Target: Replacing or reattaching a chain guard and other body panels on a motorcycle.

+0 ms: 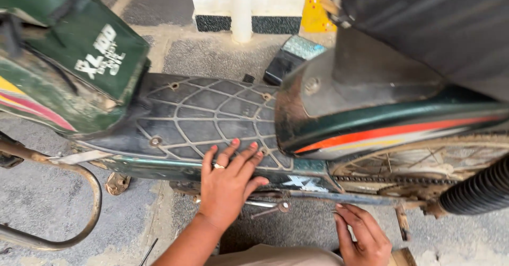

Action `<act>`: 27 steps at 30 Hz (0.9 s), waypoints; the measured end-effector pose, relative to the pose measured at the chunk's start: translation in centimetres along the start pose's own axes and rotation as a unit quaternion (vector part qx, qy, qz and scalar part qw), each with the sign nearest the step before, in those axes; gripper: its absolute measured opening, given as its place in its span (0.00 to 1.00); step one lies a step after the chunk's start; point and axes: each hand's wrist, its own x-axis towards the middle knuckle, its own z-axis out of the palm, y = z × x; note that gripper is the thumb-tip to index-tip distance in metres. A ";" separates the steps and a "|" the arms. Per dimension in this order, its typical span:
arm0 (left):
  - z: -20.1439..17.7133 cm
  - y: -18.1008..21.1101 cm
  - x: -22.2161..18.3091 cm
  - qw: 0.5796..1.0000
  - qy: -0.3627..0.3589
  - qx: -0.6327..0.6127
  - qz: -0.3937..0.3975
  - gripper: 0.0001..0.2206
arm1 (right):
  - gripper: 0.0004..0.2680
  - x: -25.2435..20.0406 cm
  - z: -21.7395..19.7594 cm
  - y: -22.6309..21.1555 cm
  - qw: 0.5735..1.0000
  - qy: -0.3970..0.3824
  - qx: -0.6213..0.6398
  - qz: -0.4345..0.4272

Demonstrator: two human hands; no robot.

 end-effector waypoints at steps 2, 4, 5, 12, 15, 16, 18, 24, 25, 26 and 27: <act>0.1 -0.2 -0.2 1.000 -0.001 -0.015 -0.002 0.24 | 0.11 4.1 -0.1 -4.4 0.998 -0.021 -0.024 -0.063; 0.3 -0.4 -0.1 1.000 0.002 -0.023 -0.009 0.24 | 0.10 7.3 0.5 -7.0 0.992 -0.025 -0.037 -0.120; 0.4 -0.5 -0.1 0.999 0.001 -0.031 -0.013 0.24 | 0.09 8.8 0.9 -8.3 0.984 -0.029 -0.049 -0.171; 0.5 -0.8 -0.3 1.000 -0.006 -0.022 -0.014 0.25 | 0.07 15.0 4.3 -11.9 0.960 -0.069 -0.167 -0.214; 0.5 -0.9 -0.3 0.999 -0.002 -0.029 -0.018 0.26 | 0.07 15.4 5.8 -12.0 0.945 -0.088 -0.220 -0.226; 0.5 -1.0 -0.3 0.999 -0.006 -0.036 -0.021 0.25 | 0.07 15.3 6.3 -11.9 0.941 -0.105 -0.239 -0.213; 0.3 -1.2 -0.2 0.999 -0.008 -0.044 -0.025 0.25 | 0.08 15.2 6.8 -11.7 0.936 -0.122 -0.260 -0.201; -0.9 -1.0 -0.2 0.997 -0.046 -0.055 0.014 0.30 | 0.08 14.5 7.3 -10.7 0.942 -0.118 -0.240 -0.201; -0.9 -0.7 -0.5 0.998 -0.043 -0.034 0.032 0.30 | 0.07 14.5 7.4 -10.6 0.942 -0.114 -0.243 -0.202; -0.8 -0.4 -0.7 0.998 -0.039 -0.012 0.051 0.30 | 0.07 14.4 7.5 -10.6 0.942 -0.109 -0.245 -0.204; 0.1 0.4 -2.2 0.998 -0.039 -0.011 0.050 0.30 | 0.07 14.3 7.5 -10.5 0.942 -0.109 -0.244 -0.205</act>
